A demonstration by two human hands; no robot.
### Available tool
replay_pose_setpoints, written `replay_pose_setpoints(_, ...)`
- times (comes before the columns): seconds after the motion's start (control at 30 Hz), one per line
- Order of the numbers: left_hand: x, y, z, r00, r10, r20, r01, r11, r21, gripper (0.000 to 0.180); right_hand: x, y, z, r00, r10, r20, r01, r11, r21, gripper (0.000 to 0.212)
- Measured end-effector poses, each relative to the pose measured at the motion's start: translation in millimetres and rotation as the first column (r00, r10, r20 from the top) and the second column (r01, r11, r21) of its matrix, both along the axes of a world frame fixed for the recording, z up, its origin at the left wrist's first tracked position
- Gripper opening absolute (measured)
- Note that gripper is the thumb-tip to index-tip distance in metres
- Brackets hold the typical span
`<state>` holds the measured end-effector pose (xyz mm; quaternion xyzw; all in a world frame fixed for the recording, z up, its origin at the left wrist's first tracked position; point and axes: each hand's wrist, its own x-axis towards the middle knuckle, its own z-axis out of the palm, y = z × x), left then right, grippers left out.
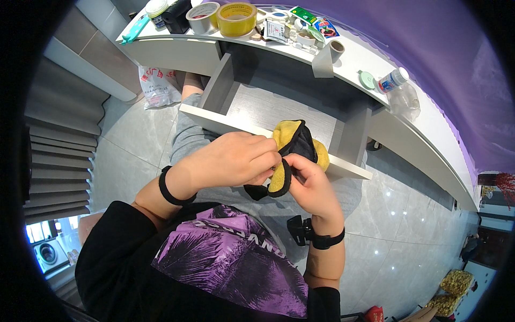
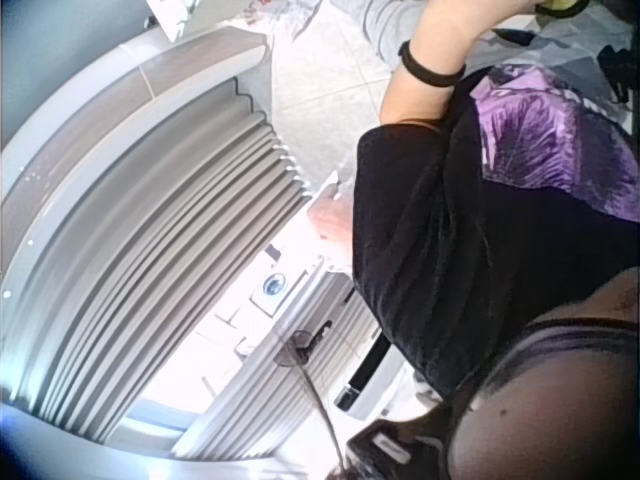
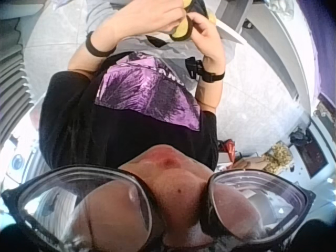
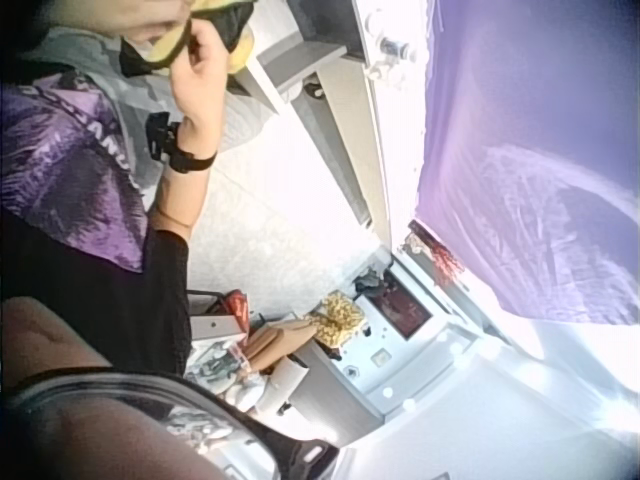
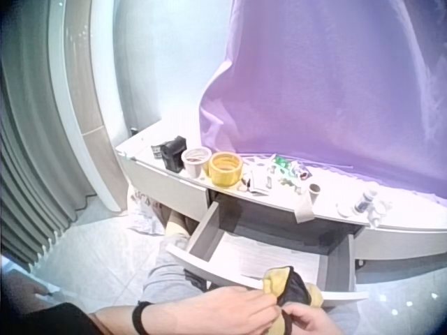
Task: The person wipes the inside of an empty drawer using a cloth. They apply a cleaning substance from a tube to the cloth and scrub the bottom and interior edges of the drawer.
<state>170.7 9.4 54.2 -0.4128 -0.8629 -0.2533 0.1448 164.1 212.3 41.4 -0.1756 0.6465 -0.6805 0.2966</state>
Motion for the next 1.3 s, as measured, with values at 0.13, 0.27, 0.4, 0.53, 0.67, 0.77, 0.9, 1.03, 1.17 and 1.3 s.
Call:
replay_pose_setpoints(0.13,1,4,-6,0.996,0.051,-0.077,-0.052,0.999,-0.001,0.02,0,-2,1,1.0,-0.008,0.0,0.008,1.0,-0.025,0.016)
replay_pose_setpoints(0.27,3,5,-8,0.991,0.099,-0.092,-0.102,0.995,-0.025,0.021,0,-1,1,1.0,-0.012,-0.029,0.012,1.0,-0.021,0.018)
replay_pose_setpoints(0.4,4,7,-5,0.988,0.134,-0.071,-0.136,0.99,-0.024,0.021,3,-5,-1,0.994,-0.042,-0.1,0.042,0.999,0.004,0.018)
replay_pose_setpoints(0.53,6,11,-16,0.977,0.208,-0.047,-0.203,0.974,0.098,0.021,1,-4,-4,0.975,-0.037,-0.221,0.055,0.996,0.072,0.017)
replay_pose_setpoints(0.67,5,8,-12,0.98,0.196,-0.031,-0.191,0.974,0.122,0.02,3,-4,-6,0.973,-0.079,-0.219,0.091,0.995,0.044,0.016)
replay_pose_setpoints(0.77,3,5,-4,0.985,0.167,-0.032,-0.162,0.978,0.131,0.017,3,-3,-4,0.977,-0.141,-0.159,0.147,0.989,0.027,0.016)
replay_pose_setpoints(0.9,2,0,1,0.993,0.073,-0.092,-0.073,0.997,0.006,0.019,1,0,1,0.981,-0.16,-0.105,0.163,0.986,0.02,0.017)
replay_pose_setpoints(1.03,3,1,0,0.996,0.05,-0.068,-0.054,0.997,-0.05,0.019,0,2,-1,0.996,-0.088,-0.02,0.088,0.996,0.008,0.016)
replay_pose_setpoints(1.17,3,1,-6,1.0,0.026,-0.016,-0.027,0.999,-0.026,0.016,1,1,-1,0.997,-0.077,-0.011,0.076,0.996,-0.039,0.015)
replay_pose_setpoints(1.3,7,4,-10,0.98,0.071,0.184,-0.094,0.988,0.119,0.014,3,-2,-3,0.991,-0.083,-0.104,0.084,0.996,-0.001,0.013)
